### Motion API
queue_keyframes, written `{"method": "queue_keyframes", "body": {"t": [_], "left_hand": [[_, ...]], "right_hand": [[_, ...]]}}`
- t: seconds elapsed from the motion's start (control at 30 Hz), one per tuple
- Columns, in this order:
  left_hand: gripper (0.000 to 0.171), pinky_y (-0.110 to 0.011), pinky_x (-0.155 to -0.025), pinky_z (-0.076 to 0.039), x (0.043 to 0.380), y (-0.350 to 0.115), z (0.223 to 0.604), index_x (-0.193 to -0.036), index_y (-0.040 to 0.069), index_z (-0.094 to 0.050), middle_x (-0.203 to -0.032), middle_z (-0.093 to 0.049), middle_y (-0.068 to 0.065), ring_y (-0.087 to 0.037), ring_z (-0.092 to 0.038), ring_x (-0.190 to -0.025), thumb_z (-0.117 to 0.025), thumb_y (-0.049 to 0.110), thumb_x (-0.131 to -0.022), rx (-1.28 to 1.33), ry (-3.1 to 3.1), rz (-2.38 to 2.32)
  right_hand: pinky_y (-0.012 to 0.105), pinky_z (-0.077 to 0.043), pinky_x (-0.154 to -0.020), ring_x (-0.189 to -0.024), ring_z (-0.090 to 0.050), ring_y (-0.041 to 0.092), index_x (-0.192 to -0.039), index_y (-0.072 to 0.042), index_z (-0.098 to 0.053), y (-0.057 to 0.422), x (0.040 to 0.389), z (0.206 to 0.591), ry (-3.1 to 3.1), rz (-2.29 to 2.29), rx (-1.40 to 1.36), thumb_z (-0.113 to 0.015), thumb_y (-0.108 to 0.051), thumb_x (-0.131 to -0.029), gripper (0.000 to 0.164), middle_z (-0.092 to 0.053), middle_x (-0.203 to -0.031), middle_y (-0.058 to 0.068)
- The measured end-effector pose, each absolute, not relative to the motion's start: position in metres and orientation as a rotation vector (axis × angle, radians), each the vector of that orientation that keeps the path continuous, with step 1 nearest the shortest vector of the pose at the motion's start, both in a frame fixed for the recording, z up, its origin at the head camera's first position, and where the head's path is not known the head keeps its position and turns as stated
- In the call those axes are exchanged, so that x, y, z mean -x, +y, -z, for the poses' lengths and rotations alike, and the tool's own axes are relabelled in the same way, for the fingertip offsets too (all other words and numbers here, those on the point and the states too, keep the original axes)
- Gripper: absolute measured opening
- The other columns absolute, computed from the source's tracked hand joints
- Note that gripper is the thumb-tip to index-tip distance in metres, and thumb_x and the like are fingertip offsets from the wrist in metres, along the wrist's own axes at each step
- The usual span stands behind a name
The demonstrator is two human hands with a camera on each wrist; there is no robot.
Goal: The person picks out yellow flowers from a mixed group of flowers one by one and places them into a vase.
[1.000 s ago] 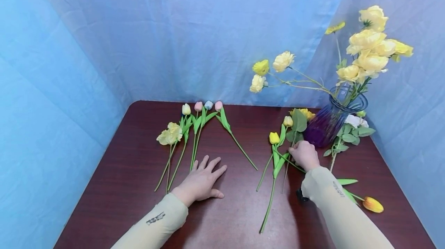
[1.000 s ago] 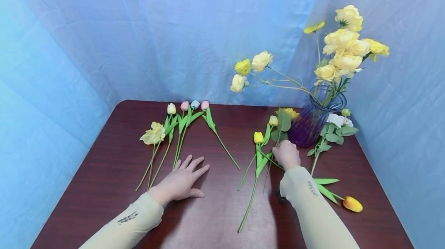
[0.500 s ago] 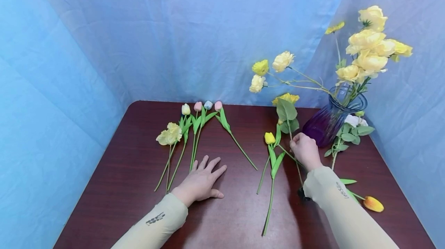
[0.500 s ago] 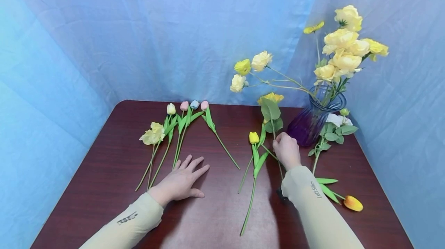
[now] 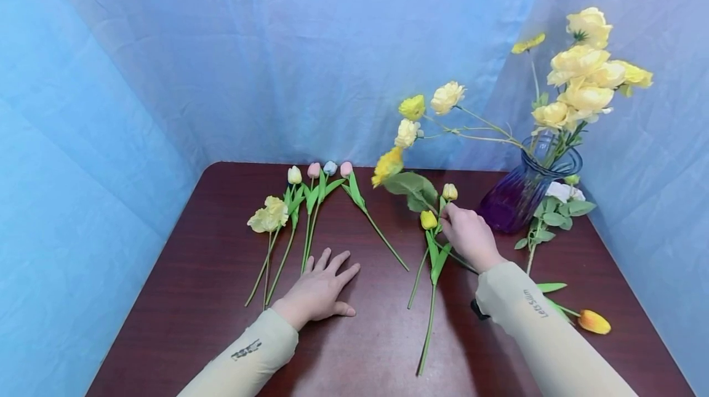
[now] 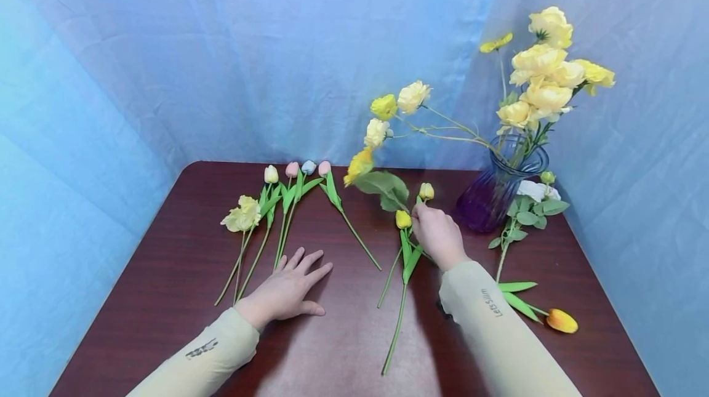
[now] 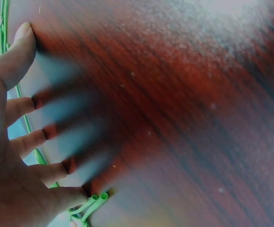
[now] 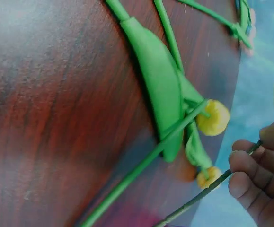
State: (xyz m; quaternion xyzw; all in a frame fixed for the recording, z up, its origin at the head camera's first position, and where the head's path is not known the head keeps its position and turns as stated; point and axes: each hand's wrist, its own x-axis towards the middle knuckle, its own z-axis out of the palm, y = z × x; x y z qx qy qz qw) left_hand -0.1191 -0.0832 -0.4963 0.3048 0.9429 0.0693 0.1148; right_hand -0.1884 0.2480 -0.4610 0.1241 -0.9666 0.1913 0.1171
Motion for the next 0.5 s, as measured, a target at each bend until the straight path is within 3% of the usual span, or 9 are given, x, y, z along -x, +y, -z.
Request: {"method": "queue_keyframes", "body": {"t": [0.5], "left_hand": [[0.088, -0.067, -0.104, -0.028, 0.121, -0.082, 0.494, -0.149, 0.024, -0.037, -0.155, -0.026, -0.011, -0.047, -0.021, -0.137, -0.067, 0.064, -0.077, -0.905, 2.771, -0.177]], "right_hand": [[0.036, -0.046, -0.049, -0.06, -0.051, 0.014, -0.091, -0.014, -0.057, 0.221, 0.186, 0.425, -2.539, -0.359, -0.765, -0.057, -0.01, -0.093, 0.005, -0.054, -0.073, -0.006]]}}
